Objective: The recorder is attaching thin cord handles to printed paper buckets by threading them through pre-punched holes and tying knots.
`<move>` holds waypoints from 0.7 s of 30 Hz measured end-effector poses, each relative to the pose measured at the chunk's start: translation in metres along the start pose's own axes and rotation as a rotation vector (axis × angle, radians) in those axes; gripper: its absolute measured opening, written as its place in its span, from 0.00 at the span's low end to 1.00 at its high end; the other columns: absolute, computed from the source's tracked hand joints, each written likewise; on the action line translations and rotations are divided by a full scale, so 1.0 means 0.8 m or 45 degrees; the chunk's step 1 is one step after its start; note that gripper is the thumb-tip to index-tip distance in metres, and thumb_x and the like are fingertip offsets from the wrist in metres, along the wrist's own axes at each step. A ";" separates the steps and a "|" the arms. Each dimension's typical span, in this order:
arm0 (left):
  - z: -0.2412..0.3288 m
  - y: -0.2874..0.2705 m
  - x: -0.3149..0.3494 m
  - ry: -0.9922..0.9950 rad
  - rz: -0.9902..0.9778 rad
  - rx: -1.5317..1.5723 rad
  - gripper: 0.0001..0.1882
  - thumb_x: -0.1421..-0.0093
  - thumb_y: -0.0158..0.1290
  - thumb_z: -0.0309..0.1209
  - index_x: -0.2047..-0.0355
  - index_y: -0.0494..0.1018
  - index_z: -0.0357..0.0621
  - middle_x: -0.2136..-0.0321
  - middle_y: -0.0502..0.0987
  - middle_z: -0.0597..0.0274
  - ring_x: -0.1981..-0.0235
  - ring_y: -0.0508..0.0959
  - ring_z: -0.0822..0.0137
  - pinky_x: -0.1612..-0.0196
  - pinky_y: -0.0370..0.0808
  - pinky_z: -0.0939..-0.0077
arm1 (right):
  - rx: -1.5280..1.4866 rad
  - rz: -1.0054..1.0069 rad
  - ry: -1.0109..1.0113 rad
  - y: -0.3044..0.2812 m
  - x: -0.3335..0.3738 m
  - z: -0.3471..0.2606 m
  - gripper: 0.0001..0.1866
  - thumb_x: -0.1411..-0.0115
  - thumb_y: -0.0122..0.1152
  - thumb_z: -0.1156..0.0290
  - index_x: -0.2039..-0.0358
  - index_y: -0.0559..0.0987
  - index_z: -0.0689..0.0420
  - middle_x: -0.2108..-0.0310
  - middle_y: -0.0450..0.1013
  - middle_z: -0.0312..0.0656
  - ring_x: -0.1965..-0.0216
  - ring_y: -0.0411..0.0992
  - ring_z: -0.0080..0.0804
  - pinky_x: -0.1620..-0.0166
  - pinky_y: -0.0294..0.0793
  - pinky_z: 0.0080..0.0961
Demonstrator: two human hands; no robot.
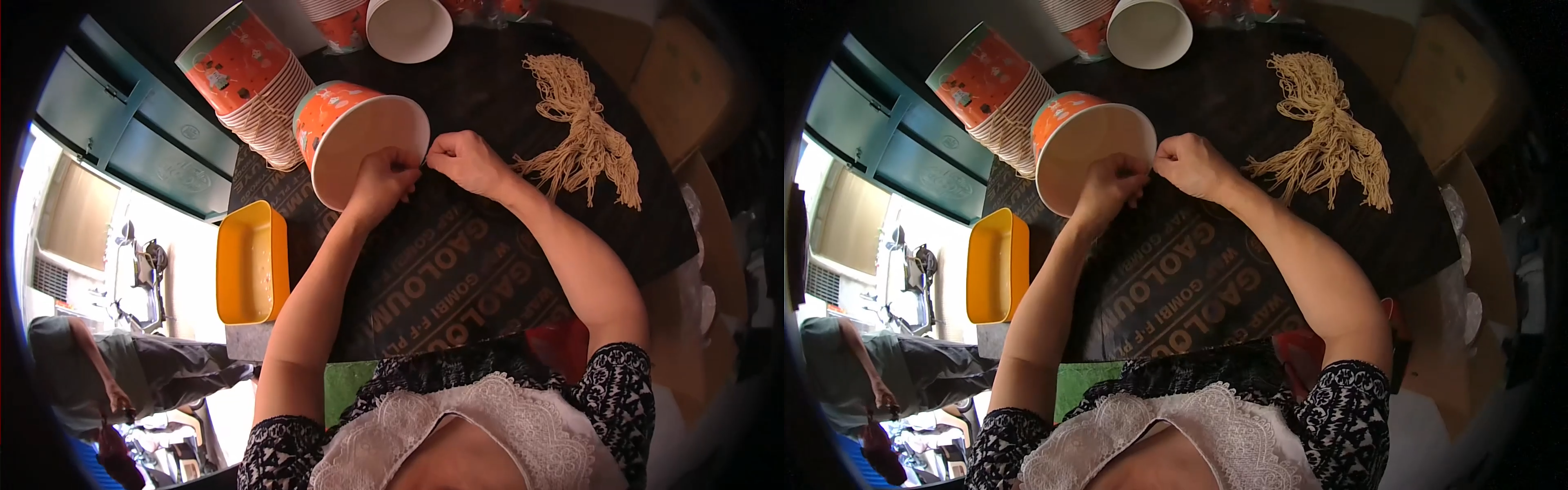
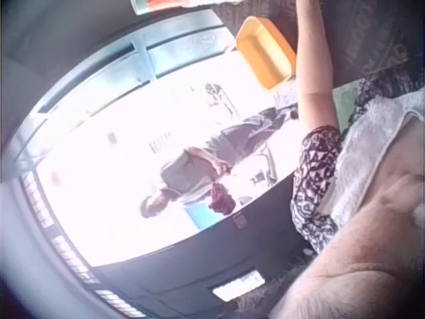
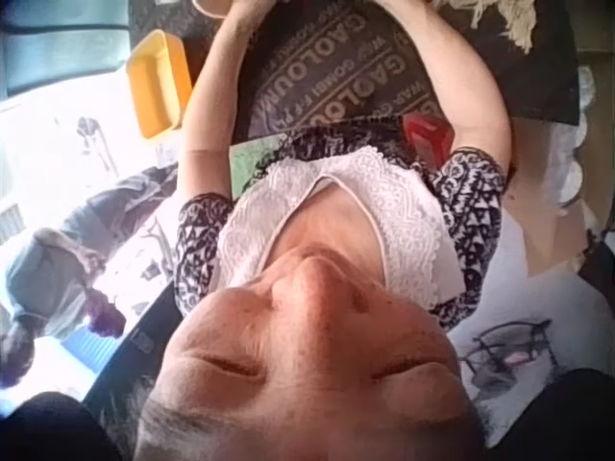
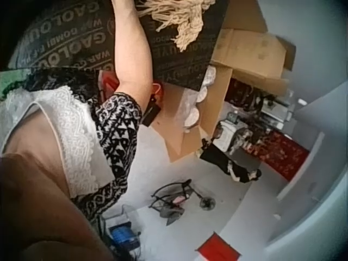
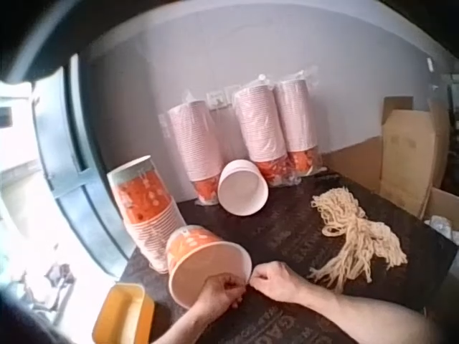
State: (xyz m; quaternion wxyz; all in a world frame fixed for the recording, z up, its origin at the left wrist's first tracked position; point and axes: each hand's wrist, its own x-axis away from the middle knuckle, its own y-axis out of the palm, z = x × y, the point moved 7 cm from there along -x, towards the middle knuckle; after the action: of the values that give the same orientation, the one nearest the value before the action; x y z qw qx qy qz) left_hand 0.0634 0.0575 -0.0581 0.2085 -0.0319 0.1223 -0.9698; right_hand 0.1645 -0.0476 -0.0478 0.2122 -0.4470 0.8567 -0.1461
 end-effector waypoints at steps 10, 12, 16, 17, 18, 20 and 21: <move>-0.016 -0.012 -0.008 0.232 0.137 -0.203 0.07 0.44 0.56 0.26 0.68 0.75 0.33 0.79 0.76 0.60 0.78 0.75 0.73 0.78 0.71 0.78 | 0.131 0.130 -0.600 0.027 0.038 -0.077 0.07 0.45 0.59 0.76 0.78 0.72 0.63 0.81 0.72 0.47 0.79 0.73 0.37 0.75 0.69 0.28; -0.007 -0.016 -0.010 0.412 0.182 -0.213 0.06 0.43 0.56 0.26 0.69 0.76 0.34 0.80 0.75 0.61 0.81 0.73 0.73 0.79 0.70 0.78 | 0.207 0.033 -0.880 0.041 0.059 -0.106 0.09 0.48 0.61 0.75 0.82 0.71 0.59 0.83 0.69 0.45 0.80 0.71 0.44 0.77 0.69 0.34; -0.006 -0.016 -0.011 0.038 0.092 -0.113 0.05 0.42 0.55 0.25 0.69 0.75 0.34 0.81 0.75 0.61 0.82 0.73 0.73 0.80 0.69 0.78 | 0.417 -0.229 -1.343 0.073 0.103 -0.143 0.14 0.56 0.65 0.69 0.86 0.67 0.53 0.84 0.65 0.38 0.83 0.67 0.33 0.80 0.66 0.29; -0.007 -0.016 -0.010 0.046 0.080 -0.078 0.04 0.42 0.54 0.24 0.69 0.75 0.34 0.81 0.74 0.62 0.82 0.73 0.74 0.80 0.69 0.79 | 0.410 -0.174 -1.383 0.074 0.105 -0.144 0.15 0.57 0.66 0.68 0.86 0.66 0.53 0.83 0.65 0.37 0.82 0.67 0.34 0.79 0.65 0.27; -0.008 -0.017 -0.010 0.055 0.068 -0.043 0.04 0.41 0.54 0.23 0.69 0.74 0.34 0.81 0.74 0.62 0.82 0.72 0.74 0.80 0.68 0.79 | 0.435 -0.047 -1.377 0.066 0.100 -0.144 0.15 0.57 0.66 0.69 0.86 0.66 0.53 0.83 0.65 0.38 0.82 0.67 0.34 0.79 0.65 0.28; -0.010 -0.018 -0.008 0.063 0.061 -0.008 0.03 0.41 0.53 0.23 0.69 0.74 0.34 0.81 0.74 0.62 0.83 0.72 0.74 0.81 0.68 0.79 | 0.493 0.207 -1.305 0.047 0.082 -0.133 0.12 0.54 0.64 0.72 0.85 0.67 0.55 0.82 0.66 0.39 0.81 0.67 0.37 0.79 0.67 0.31; -0.008 -0.019 -0.006 0.131 0.077 0.008 0.03 0.41 0.53 0.22 0.69 0.73 0.34 0.81 0.74 0.62 0.83 0.72 0.74 0.81 0.68 0.80 | 0.523 0.254 -1.082 0.038 0.068 -0.119 0.09 0.51 0.61 0.75 0.82 0.70 0.57 0.81 0.68 0.41 0.81 0.69 0.40 0.78 0.69 0.33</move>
State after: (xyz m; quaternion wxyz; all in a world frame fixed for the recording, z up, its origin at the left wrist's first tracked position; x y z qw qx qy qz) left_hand 0.0614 0.0743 -0.0602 0.2312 0.0225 0.1310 -0.9638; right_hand 0.0686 -0.0698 0.0088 0.6402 -0.3315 0.6863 -0.0957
